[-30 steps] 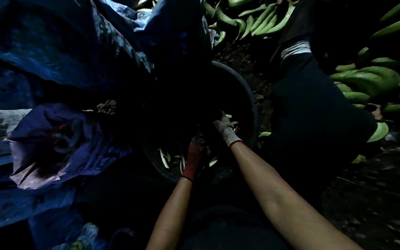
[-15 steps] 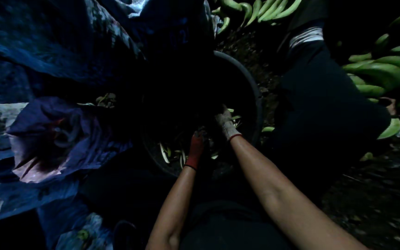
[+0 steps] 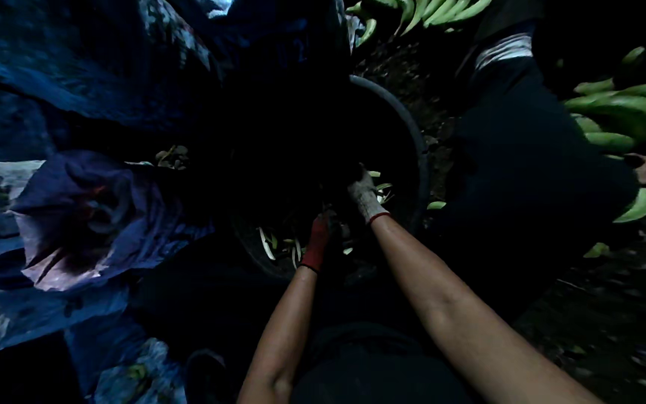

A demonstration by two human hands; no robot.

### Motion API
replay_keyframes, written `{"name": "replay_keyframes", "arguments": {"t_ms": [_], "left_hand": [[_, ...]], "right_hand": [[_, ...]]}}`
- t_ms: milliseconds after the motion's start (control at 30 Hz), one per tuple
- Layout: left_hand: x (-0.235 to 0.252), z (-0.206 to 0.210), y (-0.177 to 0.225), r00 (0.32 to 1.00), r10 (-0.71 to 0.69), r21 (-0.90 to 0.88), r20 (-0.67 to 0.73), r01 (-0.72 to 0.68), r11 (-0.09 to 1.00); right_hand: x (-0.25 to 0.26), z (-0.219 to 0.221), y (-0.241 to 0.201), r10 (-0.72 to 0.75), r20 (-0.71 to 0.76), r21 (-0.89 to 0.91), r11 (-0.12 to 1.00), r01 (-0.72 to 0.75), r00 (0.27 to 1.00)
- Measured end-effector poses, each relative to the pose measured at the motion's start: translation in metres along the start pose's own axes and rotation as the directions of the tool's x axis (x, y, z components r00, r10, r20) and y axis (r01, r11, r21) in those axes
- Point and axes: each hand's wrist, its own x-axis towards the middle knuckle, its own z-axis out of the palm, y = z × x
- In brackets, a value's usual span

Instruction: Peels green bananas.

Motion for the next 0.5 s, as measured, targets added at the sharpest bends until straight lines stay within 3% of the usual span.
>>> {"name": "replay_keyframes", "arguments": {"t_ms": [67,200,267,400,500], "left_hand": [[0.004,-0.002,0.003,0.999,-0.028,-0.028,0.024,0.028,0.999],[0.002,0.009,-0.002,0.998,0.054,-0.047,-0.042,-0.056,0.997],[0.002,0.013,-0.002,0.997,0.05,-0.012,-0.052,-0.051,0.999],[0.013,0.017,-0.003,0.999,-0.039,-0.172,-0.037,0.032,0.985],[0.009,0.021,0.003,0.998,-0.036,-0.123,-0.055,0.029,0.992]], "right_hand": [[-0.006,0.004,0.012,-0.018,0.008,-0.059,0.998,0.019,1.0],[0.012,-0.008,-0.016,-0.056,-0.024,0.069,0.996,0.058,0.998],[0.012,-0.013,-0.028,-0.063,-0.003,0.03,0.998,0.063,0.998],[0.012,-0.017,-0.035,-0.095,0.002,-0.044,0.995,0.095,0.996],[0.019,-0.023,-0.04,-0.138,-0.014,-0.098,0.986,0.136,0.99]]}}
